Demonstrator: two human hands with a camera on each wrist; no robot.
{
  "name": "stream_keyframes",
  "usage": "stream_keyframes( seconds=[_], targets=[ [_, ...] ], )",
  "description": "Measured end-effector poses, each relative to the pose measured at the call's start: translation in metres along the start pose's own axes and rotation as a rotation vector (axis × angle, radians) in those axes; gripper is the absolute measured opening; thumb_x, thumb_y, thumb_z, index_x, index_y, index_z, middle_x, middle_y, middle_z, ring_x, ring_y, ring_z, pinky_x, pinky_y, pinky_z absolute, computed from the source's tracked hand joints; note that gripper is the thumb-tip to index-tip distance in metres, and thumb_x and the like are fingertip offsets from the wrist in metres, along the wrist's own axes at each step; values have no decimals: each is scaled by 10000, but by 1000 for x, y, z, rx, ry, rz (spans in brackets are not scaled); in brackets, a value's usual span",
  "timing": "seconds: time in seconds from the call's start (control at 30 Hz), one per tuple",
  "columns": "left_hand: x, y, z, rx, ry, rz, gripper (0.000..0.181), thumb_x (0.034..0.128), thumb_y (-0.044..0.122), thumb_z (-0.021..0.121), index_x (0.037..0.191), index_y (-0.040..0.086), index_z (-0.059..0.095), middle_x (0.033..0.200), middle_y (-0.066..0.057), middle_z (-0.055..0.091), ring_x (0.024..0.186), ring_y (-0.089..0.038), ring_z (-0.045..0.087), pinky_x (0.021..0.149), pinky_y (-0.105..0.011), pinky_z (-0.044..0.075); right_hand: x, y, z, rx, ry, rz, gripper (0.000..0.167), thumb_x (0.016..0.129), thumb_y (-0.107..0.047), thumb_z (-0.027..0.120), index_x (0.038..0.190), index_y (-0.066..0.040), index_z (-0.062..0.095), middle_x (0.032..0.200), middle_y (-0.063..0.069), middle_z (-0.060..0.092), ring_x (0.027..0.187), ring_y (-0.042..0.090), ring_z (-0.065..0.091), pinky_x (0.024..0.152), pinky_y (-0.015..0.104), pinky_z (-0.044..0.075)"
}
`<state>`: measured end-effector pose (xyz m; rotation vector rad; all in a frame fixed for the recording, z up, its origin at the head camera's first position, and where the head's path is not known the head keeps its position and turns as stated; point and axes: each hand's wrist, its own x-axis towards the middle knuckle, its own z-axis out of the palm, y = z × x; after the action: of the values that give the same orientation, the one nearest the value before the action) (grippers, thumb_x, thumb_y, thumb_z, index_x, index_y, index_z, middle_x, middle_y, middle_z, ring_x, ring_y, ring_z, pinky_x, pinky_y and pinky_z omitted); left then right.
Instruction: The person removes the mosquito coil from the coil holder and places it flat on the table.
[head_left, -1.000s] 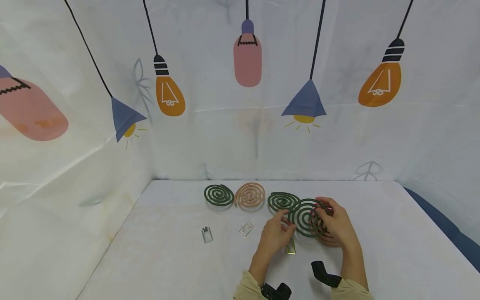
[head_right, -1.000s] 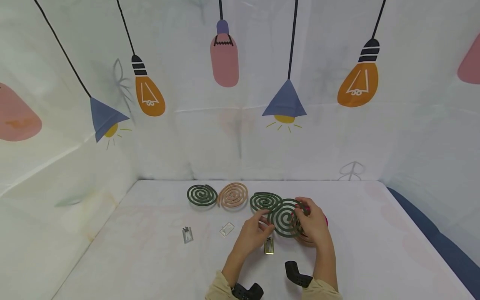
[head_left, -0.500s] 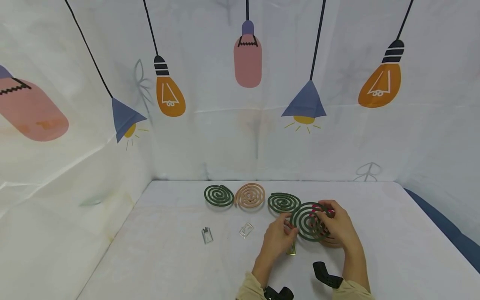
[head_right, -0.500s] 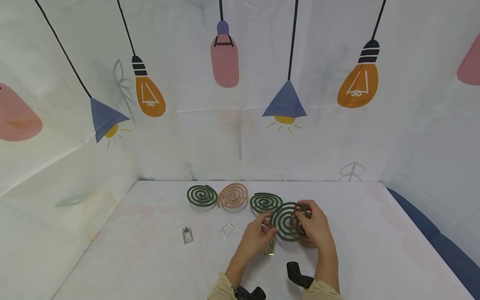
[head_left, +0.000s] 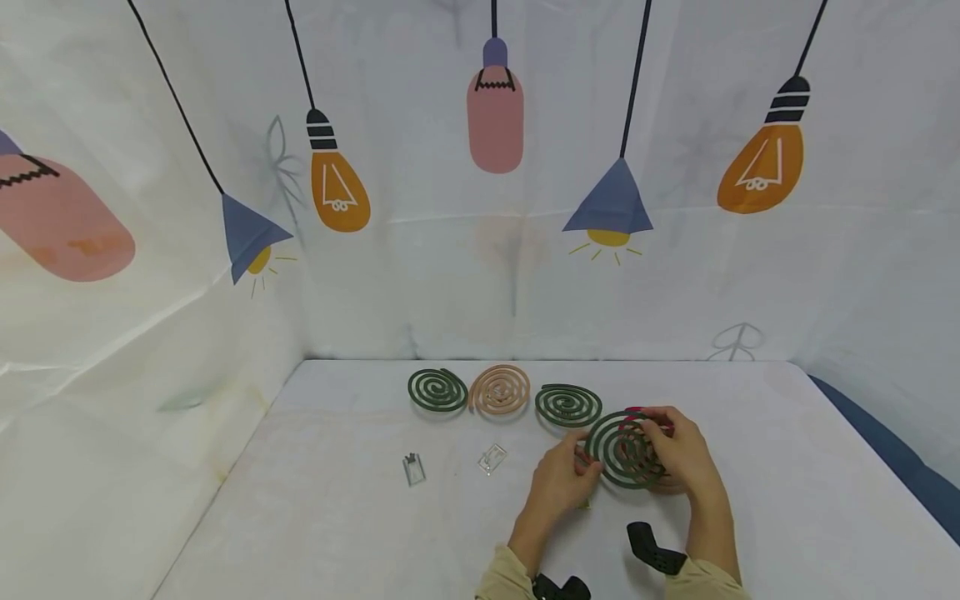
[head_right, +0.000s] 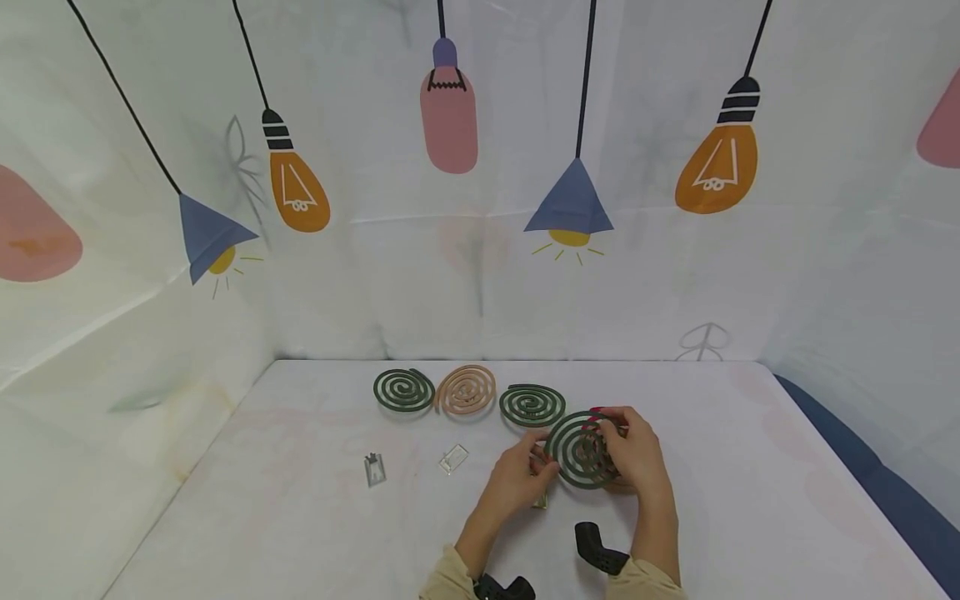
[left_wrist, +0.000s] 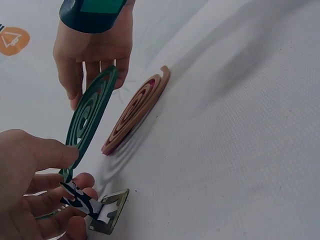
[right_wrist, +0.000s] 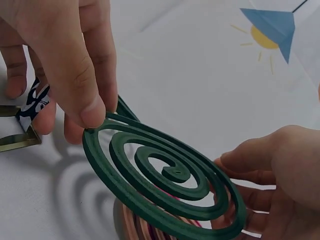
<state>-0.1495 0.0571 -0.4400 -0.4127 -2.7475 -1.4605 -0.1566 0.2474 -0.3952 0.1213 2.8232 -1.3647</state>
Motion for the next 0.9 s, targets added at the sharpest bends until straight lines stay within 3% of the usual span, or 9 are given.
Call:
stream_keyframes(
  seconds=[0.47,0.7,0.9],
  targets=[
    [1,1,5,2,12,93,366,858,163,643,1214,95,596,903,-3,682,675,72,528,600,-129,415,3,5,-3,16,-31,55,492,1008,-319,389,1372,11,404,1355,300,431,1240,441,415,1002,574,356],
    [2,2,13,28,-12,87,355,859,188,641,1208,121,621,910,35,675,720,82,534,623,-113,409,2,7,-4,-21,-28,24,483,1006,-275,379,1394,13,380,1374,318,322,1258,470,344,1028,626,273],
    [1,2,20,68,-11,135,318,863,197,638,1177,147,636,891,60,654,736,75,535,626,-100,393,1,8,-6,-7,-4,52,473,997,-243,386,1390,20,399,1410,363,227,1290,538,215,1008,656,248]
  ],
)
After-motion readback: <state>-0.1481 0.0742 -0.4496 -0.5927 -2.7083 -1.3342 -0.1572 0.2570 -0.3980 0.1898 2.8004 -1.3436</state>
